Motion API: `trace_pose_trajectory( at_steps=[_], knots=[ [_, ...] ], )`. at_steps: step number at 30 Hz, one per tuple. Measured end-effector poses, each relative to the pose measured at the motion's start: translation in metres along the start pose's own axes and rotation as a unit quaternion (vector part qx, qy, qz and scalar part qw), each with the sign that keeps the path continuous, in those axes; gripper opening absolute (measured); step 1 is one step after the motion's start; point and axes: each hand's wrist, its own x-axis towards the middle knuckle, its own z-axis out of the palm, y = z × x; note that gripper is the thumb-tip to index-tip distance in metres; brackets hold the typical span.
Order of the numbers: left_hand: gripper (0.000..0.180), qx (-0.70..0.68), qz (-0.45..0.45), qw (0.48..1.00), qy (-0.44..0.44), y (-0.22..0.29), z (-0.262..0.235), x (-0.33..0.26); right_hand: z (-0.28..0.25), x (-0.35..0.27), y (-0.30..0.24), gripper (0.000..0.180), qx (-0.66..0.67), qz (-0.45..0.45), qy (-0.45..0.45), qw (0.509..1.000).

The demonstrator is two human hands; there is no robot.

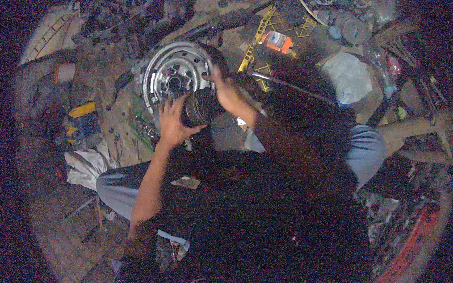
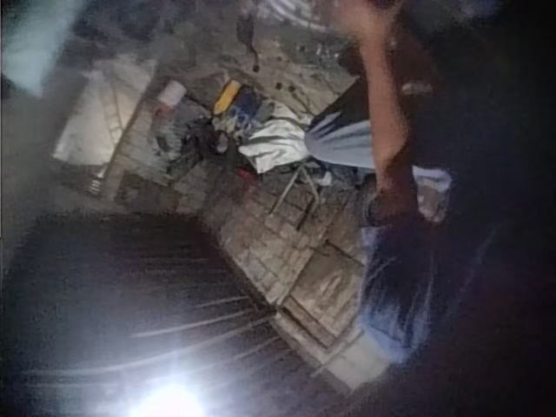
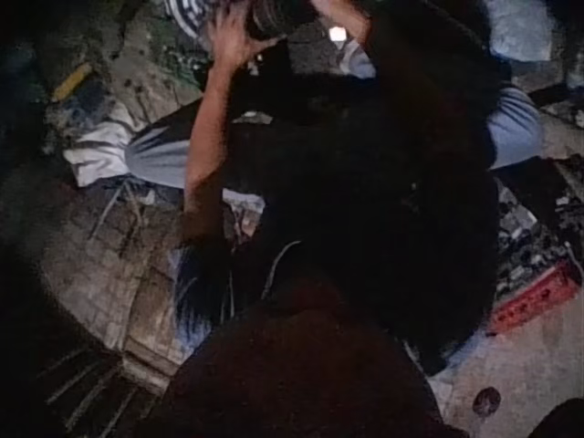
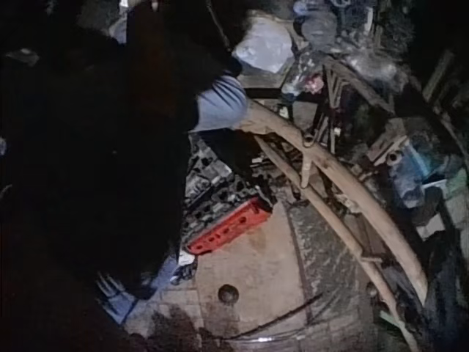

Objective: The person sits on the floor and assembles a mechanical component, likely a brake drum assembly, using various hand tools. They place a metal housing onto a wheel rim, insert bolts, and tighten them using a ratchet and wrenches.

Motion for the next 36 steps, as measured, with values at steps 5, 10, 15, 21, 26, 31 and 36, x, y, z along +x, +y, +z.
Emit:
trace_pose_trajectory(
  at_steps=[5,10,15,21,26,31,36],
  knots=[
    [0.101,-0.001,-0.002,0.999,0.052,0.007,0.008,0.033,-0.045,0.022,-0.023,0.091,0.185,-0.056,-0.214,0.957],
    [0.101,-0.01,0.001,1.0,0.015,0.008,0.012,0.012,-0.004,0.001,0.013,0.085,-0.129,-0.061,0.026,0.989],
    [0.1,-0.012,0.011,0.999,0.028,0.009,0.014,0.013,-0.039,0.021,0.025,0.077,0.158,-0.059,-0.087,0.982],
    [0.098,-0.012,0.007,1.0,0.022,0.009,0.01,0.012,0.018,-0.012,0.048,0.062,-0.213,-0.065,0.123,0.967],
    [0.1,-0.016,-0.004,1.0,0.009,0.01,0.01,0.015,0.036,-0.028,0.047,0.053,-0.066,-0.059,0.166,0.982],
    [0.102,-0.015,-0.002,1.0,0.007,0.006,0.012,0.013,0.047,-0.038,0.053,0.07,-0.135,-0.122,0.164,0.97],
    [0.104,-0.006,-0.002,1.0,0.007,0.007,0.013,0.014,0.055,-0.035,0.056,0.061,-0.092,-0.121,0.22,0.964]
  ],
)
